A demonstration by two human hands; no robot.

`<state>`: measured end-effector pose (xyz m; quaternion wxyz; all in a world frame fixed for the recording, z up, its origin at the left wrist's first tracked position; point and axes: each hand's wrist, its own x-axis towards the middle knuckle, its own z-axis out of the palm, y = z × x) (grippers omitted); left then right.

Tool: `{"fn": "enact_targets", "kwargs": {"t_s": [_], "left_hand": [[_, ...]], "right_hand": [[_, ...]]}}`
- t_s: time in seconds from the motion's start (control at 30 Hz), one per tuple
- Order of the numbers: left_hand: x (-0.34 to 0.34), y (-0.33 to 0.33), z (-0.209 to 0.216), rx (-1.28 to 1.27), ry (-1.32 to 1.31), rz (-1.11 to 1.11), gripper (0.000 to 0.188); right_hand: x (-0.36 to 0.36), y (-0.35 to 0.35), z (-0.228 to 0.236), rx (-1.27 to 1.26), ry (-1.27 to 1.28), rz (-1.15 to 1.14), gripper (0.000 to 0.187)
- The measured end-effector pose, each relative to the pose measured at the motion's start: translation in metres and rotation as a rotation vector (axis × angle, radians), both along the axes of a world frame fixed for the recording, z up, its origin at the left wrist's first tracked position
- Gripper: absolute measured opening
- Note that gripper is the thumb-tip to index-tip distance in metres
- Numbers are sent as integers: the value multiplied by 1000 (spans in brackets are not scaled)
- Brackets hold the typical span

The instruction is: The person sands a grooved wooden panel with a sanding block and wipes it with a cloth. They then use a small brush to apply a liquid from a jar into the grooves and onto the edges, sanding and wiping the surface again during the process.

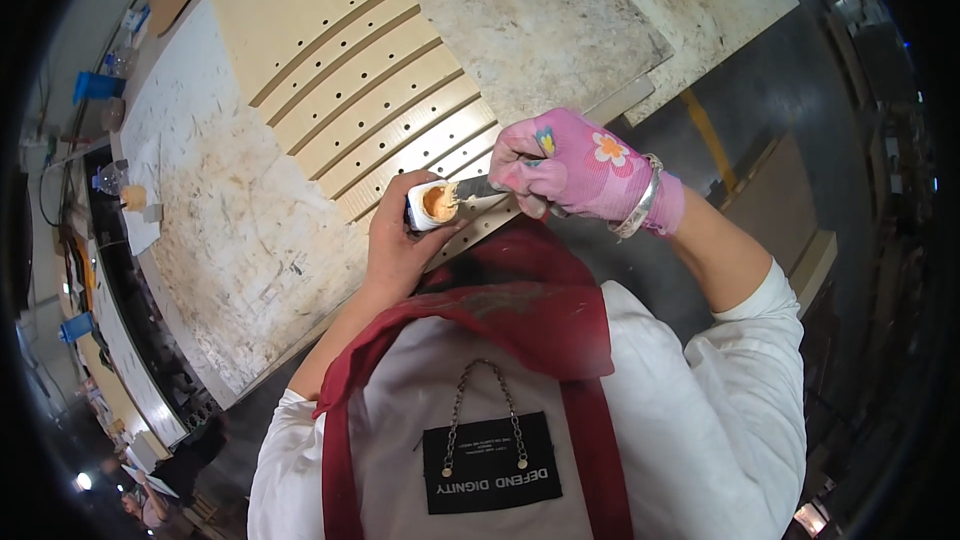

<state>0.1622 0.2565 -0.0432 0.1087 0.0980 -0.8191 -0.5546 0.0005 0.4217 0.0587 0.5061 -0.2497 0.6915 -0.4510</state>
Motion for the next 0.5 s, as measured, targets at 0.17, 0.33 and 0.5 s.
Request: {"fn": "enact_targets", "kwargs": {"t_s": [0.17, 0.33, 0.5], "left_hand": [[-3, 1, -1, 21, -5, -26, 53], [-2, -1, 4, -49, 4, -18, 52], [-3, -16, 17, 171, 111, 144, 49]], "right_hand": [[5, 4, -5, -59, 11, -10, 17], [2, 5, -8, -106, 24, -15, 17], [-9, 11, -30, -208, -376, -250, 29]]}}
